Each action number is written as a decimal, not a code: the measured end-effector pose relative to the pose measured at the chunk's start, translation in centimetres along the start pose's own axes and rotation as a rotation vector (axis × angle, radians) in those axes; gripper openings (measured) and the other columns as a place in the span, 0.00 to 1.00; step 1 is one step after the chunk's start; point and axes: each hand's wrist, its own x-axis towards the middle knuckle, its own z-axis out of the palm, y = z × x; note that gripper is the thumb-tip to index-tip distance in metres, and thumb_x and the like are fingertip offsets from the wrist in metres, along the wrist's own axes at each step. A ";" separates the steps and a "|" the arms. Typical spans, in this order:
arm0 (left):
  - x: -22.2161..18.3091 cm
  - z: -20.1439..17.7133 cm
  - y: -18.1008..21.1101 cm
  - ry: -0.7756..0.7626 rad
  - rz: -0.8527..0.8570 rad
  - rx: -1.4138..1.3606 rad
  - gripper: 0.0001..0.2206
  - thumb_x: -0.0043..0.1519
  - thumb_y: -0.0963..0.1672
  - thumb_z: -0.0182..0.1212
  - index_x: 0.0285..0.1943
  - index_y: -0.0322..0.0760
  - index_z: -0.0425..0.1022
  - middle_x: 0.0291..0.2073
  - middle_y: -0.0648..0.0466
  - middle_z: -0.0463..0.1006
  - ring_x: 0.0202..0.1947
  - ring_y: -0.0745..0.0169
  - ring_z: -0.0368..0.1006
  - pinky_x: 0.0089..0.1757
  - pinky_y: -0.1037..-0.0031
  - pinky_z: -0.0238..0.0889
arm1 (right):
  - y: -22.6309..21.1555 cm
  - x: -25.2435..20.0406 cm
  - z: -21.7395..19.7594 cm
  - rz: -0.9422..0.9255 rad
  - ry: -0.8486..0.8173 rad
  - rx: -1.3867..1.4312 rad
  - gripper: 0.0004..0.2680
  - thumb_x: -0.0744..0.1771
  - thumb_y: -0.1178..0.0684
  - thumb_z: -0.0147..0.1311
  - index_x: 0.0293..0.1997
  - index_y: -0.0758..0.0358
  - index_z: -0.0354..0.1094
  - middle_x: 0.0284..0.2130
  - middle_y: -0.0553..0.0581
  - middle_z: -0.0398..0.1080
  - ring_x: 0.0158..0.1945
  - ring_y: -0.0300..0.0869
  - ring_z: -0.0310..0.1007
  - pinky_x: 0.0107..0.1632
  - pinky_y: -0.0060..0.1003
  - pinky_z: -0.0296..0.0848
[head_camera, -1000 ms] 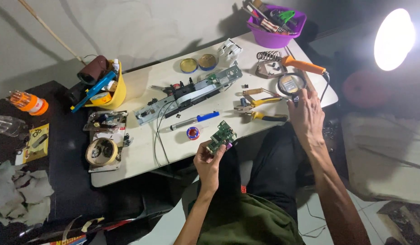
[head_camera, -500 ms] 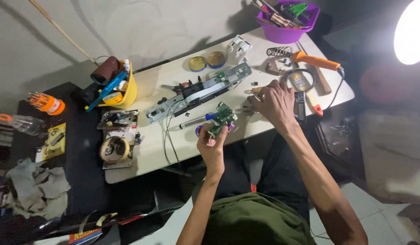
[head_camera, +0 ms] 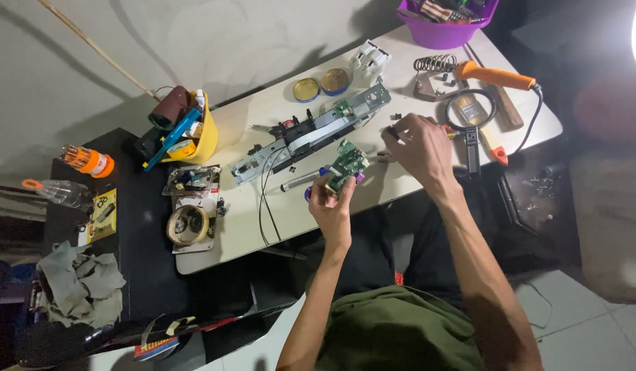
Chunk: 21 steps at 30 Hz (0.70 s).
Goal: Inspecting and preparing a small circuit board for repair or assembly using a magnifying glass and hand tools.
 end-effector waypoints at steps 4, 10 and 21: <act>0.3 1.5 1.1 -0.015 0.076 0.196 0.16 0.56 0.44 0.76 0.48 0.35 0.75 0.37 0.47 0.76 0.41 0.63 0.73 0.44 0.63 0.71 | -0.4 -4.7 -1.0 -0.158 0.338 0.448 0.10 0.67 0.56 0.67 0.49 0.65 0.71 0.38 0.64 0.78 0.41 0.54 0.79 0.43 0.45 0.77; 0.6 5.1 1.3 -0.157 0.043 0.215 0.15 0.55 0.44 0.76 0.47 0.34 0.77 0.35 0.48 0.78 0.39 0.67 0.74 0.44 0.67 0.72 | 0.9 -9.1 1.9 0.062 0.498 0.971 0.09 0.67 0.62 0.64 0.53 0.69 0.74 0.40 0.63 0.77 0.43 0.43 0.79 0.47 0.38 0.80; 1.2 5.7 0.5 -0.259 0.052 0.212 0.13 0.54 0.42 0.76 0.43 0.34 0.78 0.31 0.47 0.79 0.34 0.66 0.75 0.38 0.71 0.74 | 0.1 -10.2 2.9 0.158 0.596 1.059 0.12 0.65 0.60 0.69 0.52 0.65 0.75 0.40 0.60 0.76 0.44 0.42 0.78 0.48 0.37 0.80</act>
